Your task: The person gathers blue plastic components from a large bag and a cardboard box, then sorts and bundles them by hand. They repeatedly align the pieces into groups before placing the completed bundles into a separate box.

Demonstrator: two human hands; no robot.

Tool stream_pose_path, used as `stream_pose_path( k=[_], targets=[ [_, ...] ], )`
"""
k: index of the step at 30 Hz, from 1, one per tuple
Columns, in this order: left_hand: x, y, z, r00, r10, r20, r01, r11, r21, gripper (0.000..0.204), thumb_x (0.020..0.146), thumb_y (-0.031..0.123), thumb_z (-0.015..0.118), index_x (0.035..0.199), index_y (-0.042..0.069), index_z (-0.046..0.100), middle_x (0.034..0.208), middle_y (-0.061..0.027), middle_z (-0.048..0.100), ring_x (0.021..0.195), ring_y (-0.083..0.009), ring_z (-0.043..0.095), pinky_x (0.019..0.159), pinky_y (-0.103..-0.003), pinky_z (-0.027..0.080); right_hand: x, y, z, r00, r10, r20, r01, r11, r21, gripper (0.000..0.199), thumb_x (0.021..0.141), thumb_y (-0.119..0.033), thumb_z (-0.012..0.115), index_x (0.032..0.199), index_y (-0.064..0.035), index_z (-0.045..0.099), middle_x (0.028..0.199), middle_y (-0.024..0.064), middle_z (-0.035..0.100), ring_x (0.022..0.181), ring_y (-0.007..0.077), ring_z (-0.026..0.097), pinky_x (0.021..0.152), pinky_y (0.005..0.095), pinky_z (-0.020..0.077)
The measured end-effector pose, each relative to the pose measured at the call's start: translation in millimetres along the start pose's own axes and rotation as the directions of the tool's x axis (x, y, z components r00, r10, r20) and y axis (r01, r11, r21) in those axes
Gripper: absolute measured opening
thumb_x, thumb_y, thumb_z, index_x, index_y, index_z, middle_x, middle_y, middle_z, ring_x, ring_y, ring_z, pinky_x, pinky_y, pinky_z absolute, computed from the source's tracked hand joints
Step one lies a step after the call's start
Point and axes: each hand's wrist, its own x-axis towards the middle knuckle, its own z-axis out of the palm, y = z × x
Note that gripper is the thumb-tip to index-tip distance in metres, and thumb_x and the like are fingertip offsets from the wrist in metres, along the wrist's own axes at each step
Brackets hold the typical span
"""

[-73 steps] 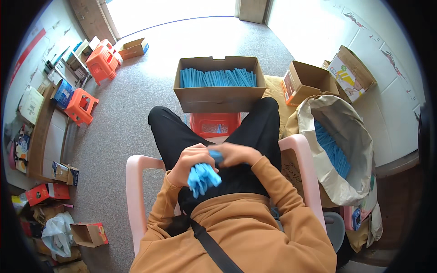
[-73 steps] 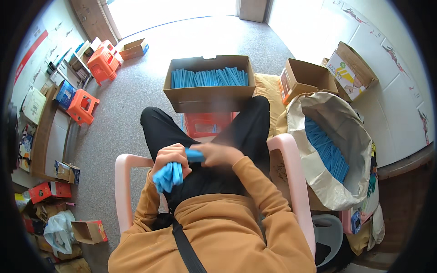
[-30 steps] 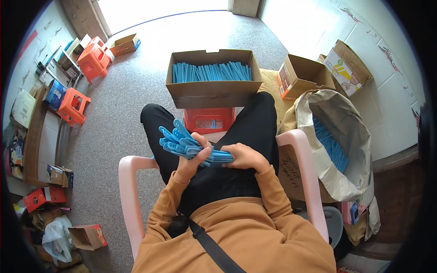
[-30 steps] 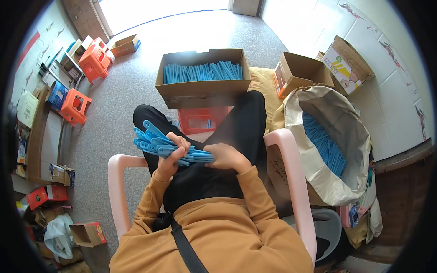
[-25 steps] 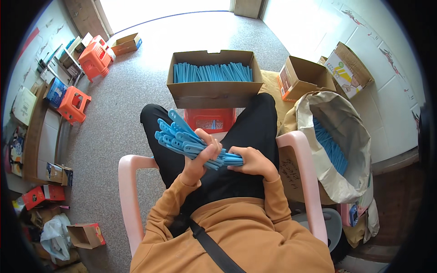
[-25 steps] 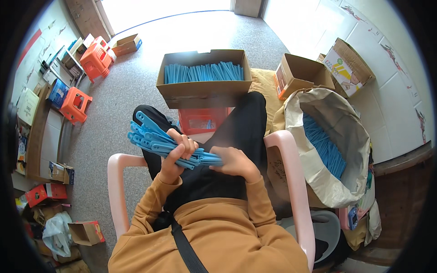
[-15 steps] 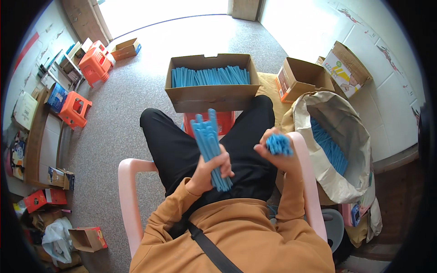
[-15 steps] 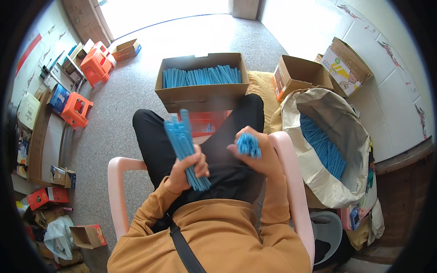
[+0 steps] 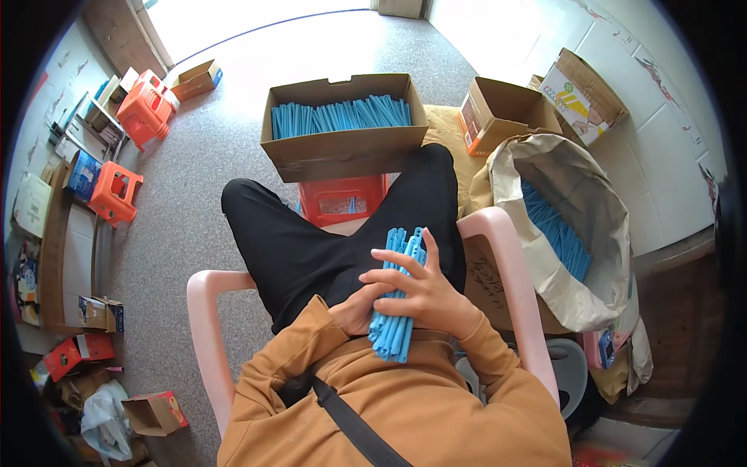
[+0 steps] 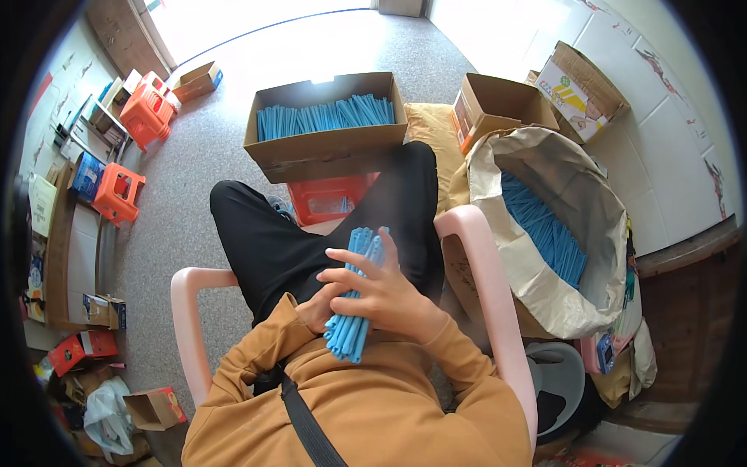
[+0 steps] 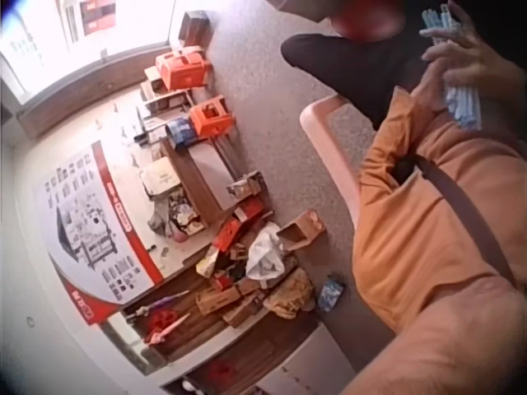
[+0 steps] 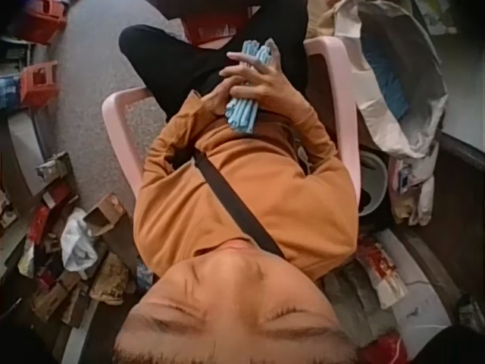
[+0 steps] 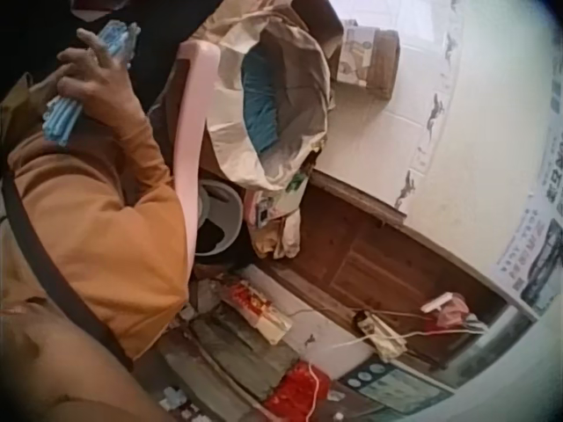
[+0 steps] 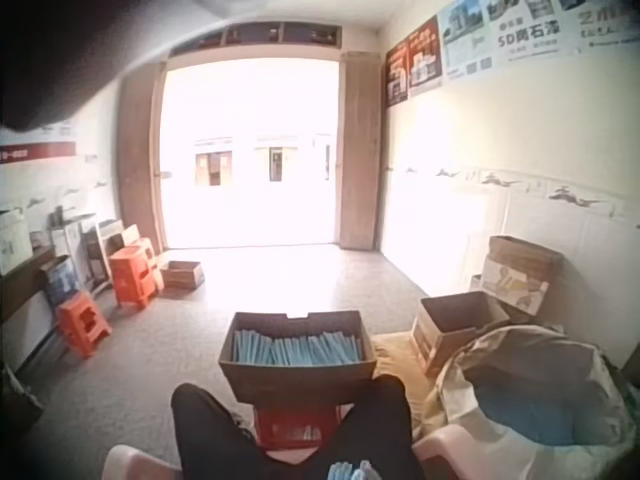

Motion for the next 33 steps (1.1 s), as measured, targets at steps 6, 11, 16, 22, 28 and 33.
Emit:
stream_pose_path(
  k=[6, 11, 16, 22, 28, 33],
  targets=[
    [10, -13, -1, 0.829, -0.546, 0.123, 0.308, 0.261, -0.915, 0.034, 0.089, 0.027, 0.044, 0.118, 0.009, 0.044, 0.108, -0.0115, 0.055, 0.097, -0.0197, 0.057, 0.081, -0.034, 0.05, -6, 11, 3, 0.956, 0.163, 0.243, -0.214, 0.956, 0.199, 0.035, 0.059, -0.029, 0.073, 0.084, -0.0146, 0.052, 0.123, 0.003, 0.046, 0.126, 0.0279, 0.031, 0.097, 0.0624, 0.0072],
    [8, -24, -3, 0.853, -0.502, 0.146, 0.335, 0.311, -0.89, 0.034, 0.09, 0.026, 0.042, 0.121, 0.01, 0.042, 0.111, -0.0098, 0.054, 0.1, -0.0181, 0.055, 0.081, -0.034, 0.05, -11, 11, -8, 0.892, 0.123, 0.434, -0.278, 0.908, 0.313, 0.052, 0.058, -0.029, 0.073, 0.106, -0.0216, 0.052, 0.134, 0.007, 0.034, 0.13, 0.0304, 0.02, 0.098, 0.0607, 0.0088],
    [12, -4, 0, 0.864, -0.491, 0.112, 0.306, 0.336, -0.891, 0.046, 0.09, 0.045, 0.034, 0.125, 0.016, 0.039, 0.115, -0.0113, 0.051, 0.103, -0.0199, 0.054, 0.083, -0.035, 0.049, -15, 8, 0, 0.941, 0.164, 0.298, -0.196, 0.977, 0.082, 0.044, 0.064, -0.02, 0.067, 0.106, -0.0273, 0.054, 0.134, 0.0046, 0.034, 0.128, 0.0277, 0.025, 0.1, 0.0559, 0.015],
    [-11, -63, -19, 0.961, -0.27, 0.057, 0.253, 0.777, -0.577, 0.045, 0.093, 0.035, 0.029, 0.133, 0.014, 0.024, 0.13, -0.0103, 0.036, 0.116, -0.0206, 0.042, 0.091, -0.032, 0.041, -12, 10, 8, 0.991, -0.03, 0.132, 0.033, 0.999, -0.02, 0.035, 0.063, -0.016, 0.066, 0.096, -0.024, 0.06, 0.124, 0.0037, 0.048, 0.12, 0.026, 0.039, 0.099, 0.0529, 0.0232],
    [-13, -73, -14, 0.96, -0.274, 0.054, 0.271, 0.869, -0.415, 0.042, 0.095, 0.033, 0.028, 0.13, 0.011, 0.026, 0.129, -0.0106, 0.037, 0.114, -0.0199, 0.043, 0.091, -0.03, 0.042, -5, 6, 19, 0.979, -0.105, -0.177, 0.106, 0.994, -0.002, 0.02, 0.067, -0.013, 0.059, 0.085, -0.006, 0.059, 0.088, 0.0042, 0.061, 0.085, 0.0196, 0.059, 0.081, 0.035, 0.0454],
    [-4, -69, -14, 0.932, -0.333, 0.14, 0.351, 0.745, -0.568, 0.04, 0.093, 0.036, 0.033, 0.12, 0.006, 0.039, 0.12, -0.0109, 0.047, 0.106, -0.0194, 0.051, 0.088, -0.032, 0.047, 1, 5, 17, 0.979, -0.058, -0.195, 0.063, 0.998, 0.02, 0.02, 0.066, -0.016, 0.062, 0.082, -0.005, 0.058, 0.079, 0.0053, 0.061, 0.074, 0.021, 0.061, 0.073, 0.035, 0.0491]
  ],
)
